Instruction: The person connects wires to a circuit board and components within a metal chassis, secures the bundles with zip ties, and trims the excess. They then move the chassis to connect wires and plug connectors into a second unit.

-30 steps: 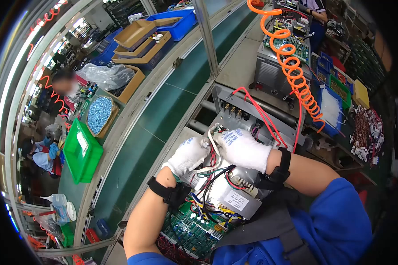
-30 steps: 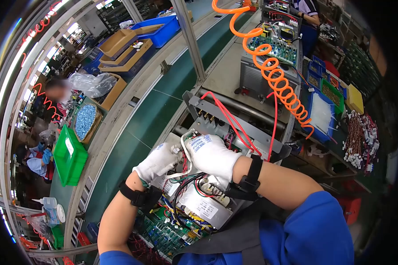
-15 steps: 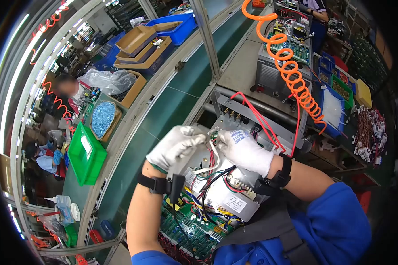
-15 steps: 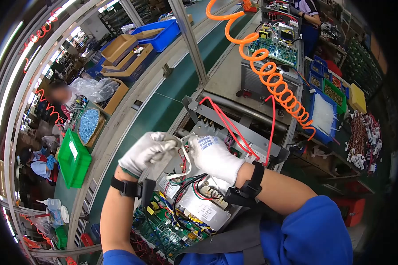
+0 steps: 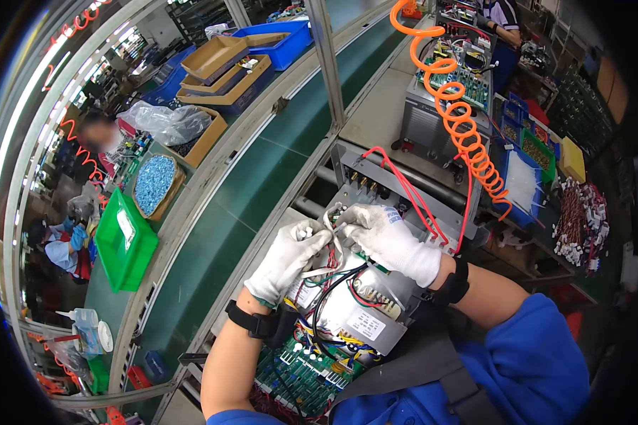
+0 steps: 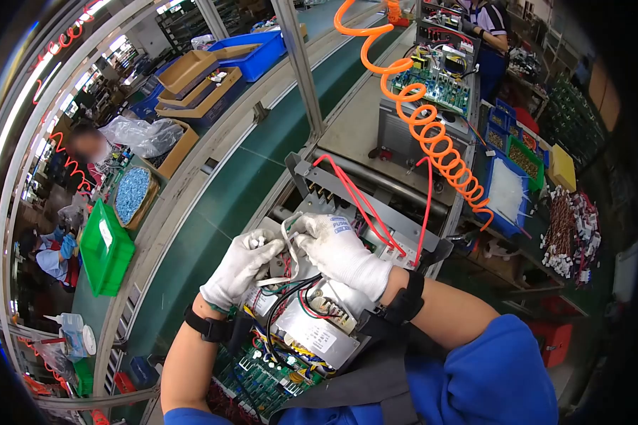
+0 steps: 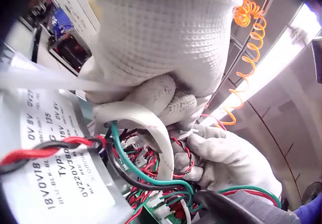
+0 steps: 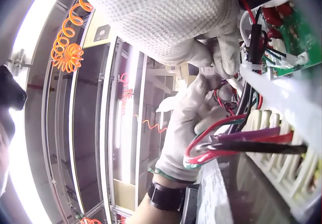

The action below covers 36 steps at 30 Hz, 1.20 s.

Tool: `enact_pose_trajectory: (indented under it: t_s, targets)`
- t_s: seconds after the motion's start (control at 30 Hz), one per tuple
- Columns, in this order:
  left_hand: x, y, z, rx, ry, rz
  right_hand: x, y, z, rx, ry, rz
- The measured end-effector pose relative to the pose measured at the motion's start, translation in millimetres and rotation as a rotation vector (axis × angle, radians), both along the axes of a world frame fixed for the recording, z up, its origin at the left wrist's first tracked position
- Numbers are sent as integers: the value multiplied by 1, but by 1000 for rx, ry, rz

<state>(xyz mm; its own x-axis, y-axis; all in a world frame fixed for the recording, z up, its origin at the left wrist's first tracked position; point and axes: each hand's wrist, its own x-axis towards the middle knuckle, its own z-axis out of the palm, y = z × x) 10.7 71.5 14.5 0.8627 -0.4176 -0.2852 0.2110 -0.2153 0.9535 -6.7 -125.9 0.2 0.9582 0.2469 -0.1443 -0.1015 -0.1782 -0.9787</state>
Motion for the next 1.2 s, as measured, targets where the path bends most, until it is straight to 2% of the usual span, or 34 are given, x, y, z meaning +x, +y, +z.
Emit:
enact_pose_trajectory:
  t_s: [0.23, 0.3, 0.33, 0.4, 0.43, 0.53, 0.57, 0.7, 0.8, 0.83, 0.9, 0.93, 1.0, 1.07, 1.1, 1.17, 1.2]
  targets:
    - [-2, 0, 3, 27, 21, 24, -2, 0, 15, 41, 55, -13]
    - [-2, 1, 2, -5, 8, 1, 2, -1, 7, -220, -85, 47]
    - [-2, 1, 2, -5, 10, -2, 2, -1, 5, -220, -83, 45]
    - [-3, -1, 2, -53, 88, 39, 2, 1, 2, -273, -305, 20]
    - [-2, 0, 2, -53, 89, 38, 3, 1, 3, -273, -304, 18]
    - [1, 2, 1, 11, 117, 36, 10, 1, 19, -528, -301, 205]
    - [0, 0, 1, 4, 86, 31, 12, 3, 24, -526, -300, 204]
    - [4, 0, -5, -96, 114, 55, 21, 8, 36, -945, -514, 314]
    - [5, -1, -1, -39, 61, 16, 31, 0, 28, -937, -782, 355]
    - [4, -2, -1, -45, 35, 10, 37, 1, 40, -979, -620, 458]
    - [7, -4, -4, 6, -48, 31, 40, 2, 54, -974, -506, 449]
    - [10, -5, -9, -5, -75, 49, 39, 0, 58, -894, -565, 406]
    - [13, -3, -22, -17, -106, 72, 36, 0, 75, -849, -531, 401]
    - [12, -1, -27, 105, -83, 55, 32, 1, 99, -754, -446, 410]
    - [8, -3, -17, 109, -84, 57, 33, 1, 98, -751, -448, 411]
    - [2, -10, 14, 507, -56, -39, 36, -3, 96, -623, -480, 404]
    - [-2, -8, 10, 521, -69, -68, 42, -8, 99, -496, -388, 428]
